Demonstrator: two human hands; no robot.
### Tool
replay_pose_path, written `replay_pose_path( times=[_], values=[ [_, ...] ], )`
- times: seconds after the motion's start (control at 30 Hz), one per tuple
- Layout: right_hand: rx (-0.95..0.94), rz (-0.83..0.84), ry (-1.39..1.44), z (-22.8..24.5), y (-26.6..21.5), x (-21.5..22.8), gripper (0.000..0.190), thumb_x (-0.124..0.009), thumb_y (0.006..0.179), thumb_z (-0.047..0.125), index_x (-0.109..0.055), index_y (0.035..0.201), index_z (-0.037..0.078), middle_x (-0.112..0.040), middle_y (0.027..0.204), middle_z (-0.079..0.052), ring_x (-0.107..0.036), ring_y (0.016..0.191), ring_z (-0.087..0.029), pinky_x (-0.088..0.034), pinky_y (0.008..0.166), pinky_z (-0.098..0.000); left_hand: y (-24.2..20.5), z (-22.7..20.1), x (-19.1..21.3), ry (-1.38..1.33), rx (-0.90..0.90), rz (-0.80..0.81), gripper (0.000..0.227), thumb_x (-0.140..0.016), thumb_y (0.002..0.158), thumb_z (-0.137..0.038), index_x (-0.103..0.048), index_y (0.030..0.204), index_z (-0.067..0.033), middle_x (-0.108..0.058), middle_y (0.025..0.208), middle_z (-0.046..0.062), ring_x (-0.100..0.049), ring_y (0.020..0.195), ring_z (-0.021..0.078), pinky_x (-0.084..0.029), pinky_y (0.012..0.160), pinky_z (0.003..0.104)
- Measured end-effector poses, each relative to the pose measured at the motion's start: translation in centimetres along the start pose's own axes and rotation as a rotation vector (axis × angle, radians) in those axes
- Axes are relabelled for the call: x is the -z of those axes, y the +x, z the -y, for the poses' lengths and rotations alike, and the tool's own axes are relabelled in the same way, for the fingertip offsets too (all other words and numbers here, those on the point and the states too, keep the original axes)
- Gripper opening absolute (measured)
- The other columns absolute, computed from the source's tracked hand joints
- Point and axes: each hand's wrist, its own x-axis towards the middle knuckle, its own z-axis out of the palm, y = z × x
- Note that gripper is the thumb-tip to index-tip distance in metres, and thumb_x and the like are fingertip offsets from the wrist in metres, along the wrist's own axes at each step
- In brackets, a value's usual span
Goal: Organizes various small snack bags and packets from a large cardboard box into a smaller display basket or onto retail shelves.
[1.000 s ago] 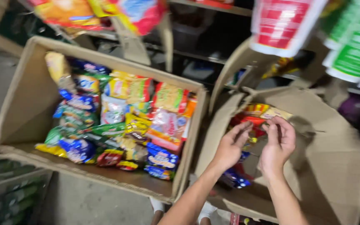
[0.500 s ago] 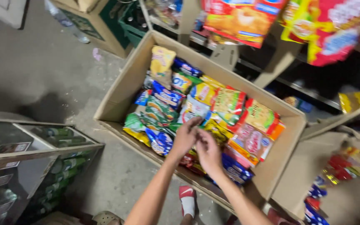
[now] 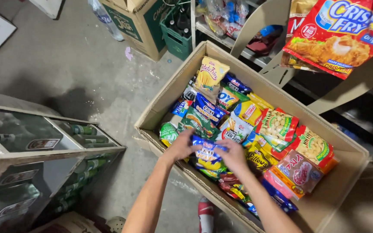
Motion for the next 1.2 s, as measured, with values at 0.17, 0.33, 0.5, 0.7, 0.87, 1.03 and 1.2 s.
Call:
replay_pose_path(
  times=[0.17, 0.33, 0.5, 0.7, 0.87, 1.03, 1.2],
  values=[
    [-0.039, -0.123, 0.531, 1.6, -1.4, 3.8, 0.029, -0.074, 0.09, 0.009, -0.072, 0.117, 0.0, -0.076, 0.104, -0.01, -0.068, 0.092, -0.017, -0.052, 0.081, -0.031, -0.8, -5.0, -4.5, -0.439, 0.143, -0.104, 0.053, -0.072, 0.093, -0.039, -0.062, 0.129, -0.0009, -0.075, 0.109, 0.016, -0.067, 0.095, 0.0199, -0.056, 0.085, 0.033],
    [0.038, -0.425, 0.726, 0.6, -5.7, 7.1, 0.022, -0.067, 0.1, 0.014, -0.068, 0.118, 0.0, -0.07, 0.1, -0.008, -0.064, 0.088, -0.014, -0.052, 0.079, -0.0301, -2.6, -12.5, -12.3, -0.444, 0.108, -0.236, 0.045, -0.062, 0.099, -0.038, -0.063, 0.124, -0.0009, -0.077, 0.104, 0.014, -0.071, 0.091, 0.018, -0.056, 0.083, 0.033],
    [0.144, -0.844, 0.359, 0.7, -12.7, 15.1, 0.022, -0.057, 0.106, 0.02, -0.063, 0.115, 0.001, -0.069, 0.105, -0.004, -0.062, 0.095, -0.009, -0.051, 0.086, -0.0264, -4.8, -23.8, -18.3, -0.419, 0.067, -0.235, 0.037, -0.055, 0.099, -0.033, -0.063, 0.115, -0.0005, -0.076, 0.087, 0.02, -0.073, 0.077, 0.0334, -0.055, 0.073, 0.042],
    [-0.049, -1.005, 0.33, -1.7, -21.7, 27.0, 0.025, -0.055, 0.108, 0.025, -0.063, 0.111, 0.002, -0.068, 0.089, -0.003, -0.061, 0.078, -0.008, -0.052, 0.072, -0.0272, -7.0, -31.9, -30.2, -0.288, -0.155, -0.237, 0.033, -0.051, 0.105, -0.028, -0.064, 0.109, 0.0013, -0.072, 0.084, 0.022, -0.068, 0.076, 0.0404, -0.05, 0.072, 0.048],
    [0.039, -1.172, 0.495, -6.2, -29.1, 35.9, 0.028, -0.054, 0.111, 0.027, -0.065, 0.103, 0.002, -0.066, 0.087, 0.001, -0.057, 0.076, -0.004, -0.05, 0.068, -0.0256, -9.5, -39.0, -39.8, -0.325, -0.328, -0.154, 0.034, -0.048, 0.109, -0.028, -0.063, 0.107, 0.0032, -0.07, 0.082, 0.022, -0.07, 0.073, 0.0399, -0.051, 0.065, 0.047],
    [-0.023, -1.309, 0.556, -14.4, -34.7, 42.8, 0.032, -0.053, 0.111, 0.028, -0.066, 0.096, 0.003, -0.065, 0.083, 0.004, -0.054, 0.072, -0.002, -0.048, 0.065, -0.0253, -10.9, -42.0, -50.2, -0.385, -0.222, 0.093, 0.037, -0.046, 0.108, -0.03, -0.062, 0.104, 0.0036, -0.069, 0.074, 0.022, -0.071, 0.066, 0.0392, -0.052, 0.062, 0.046],
    [-0.093, -1.265, 0.565, -26.3, -37.3, 47.4, 0.033, -0.056, 0.111, 0.028, -0.068, 0.096, 0.001, -0.067, 0.084, 0.003, -0.055, 0.073, -0.003, -0.049, 0.067, -0.0248, -10.5, -41.7, -59.4, -0.195, -0.19, 0.143, 0.04, -0.054, 0.103, -0.033, -0.056, 0.119, 0.0028, -0.07, 0.084, 0.029, -0.07, 0.081, 0.0461, -0.054, 0.066, 0.052]
  ],
)
